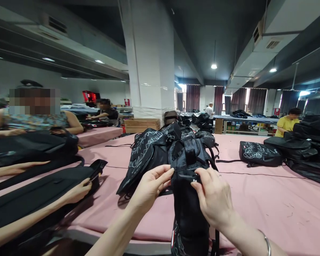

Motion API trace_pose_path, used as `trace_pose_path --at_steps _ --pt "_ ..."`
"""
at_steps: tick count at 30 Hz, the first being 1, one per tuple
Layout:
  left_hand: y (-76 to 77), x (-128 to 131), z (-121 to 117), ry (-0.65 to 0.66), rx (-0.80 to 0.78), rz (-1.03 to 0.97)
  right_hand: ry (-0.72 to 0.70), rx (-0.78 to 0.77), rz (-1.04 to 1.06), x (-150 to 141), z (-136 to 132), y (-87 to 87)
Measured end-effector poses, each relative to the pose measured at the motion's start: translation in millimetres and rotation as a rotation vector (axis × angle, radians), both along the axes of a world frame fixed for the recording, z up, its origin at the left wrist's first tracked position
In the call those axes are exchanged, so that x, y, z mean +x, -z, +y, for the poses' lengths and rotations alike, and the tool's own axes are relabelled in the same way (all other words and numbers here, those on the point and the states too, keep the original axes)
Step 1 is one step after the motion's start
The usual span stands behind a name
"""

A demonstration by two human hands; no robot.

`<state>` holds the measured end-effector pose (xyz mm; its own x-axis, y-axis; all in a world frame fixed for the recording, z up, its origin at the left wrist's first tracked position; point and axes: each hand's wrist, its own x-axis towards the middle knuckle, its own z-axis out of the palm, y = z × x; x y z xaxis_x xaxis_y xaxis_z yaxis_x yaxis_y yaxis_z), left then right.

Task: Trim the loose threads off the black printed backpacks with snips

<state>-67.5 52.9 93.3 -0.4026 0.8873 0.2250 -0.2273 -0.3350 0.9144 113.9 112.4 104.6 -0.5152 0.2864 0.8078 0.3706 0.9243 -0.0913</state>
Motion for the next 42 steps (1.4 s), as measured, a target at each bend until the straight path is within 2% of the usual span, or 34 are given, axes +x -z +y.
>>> trace_pose_path --at_steps 3,6,13,17,23,42 --pt "1.4 0 0 -0.010 -0.009 -0.019 0.078 0.195 -0.049 -10 5 -14.9" --pt "2.4 0 -1 -0.014 -0.017 -0.022 0.119 0.312 -0.075 -18 9 -20.8" --pt "2.6 0 0 0.004 0.006 -0.067 0.088 0.350 -0.140 -23 11 -24.1" --pt "3.5 0 1 0.011 0.019 -0.076 0.122 0.394 -0.198 -23 11 -26.5" --pt "3.6 1 1 0.010 0.018 -0.064 0.151 0.361 -0.276 -21 13 -28.5" --pt "4.5 1 2 0.060 -0.017 -0.084 0.064 0.218 -0.325 -16 17 -38.0"
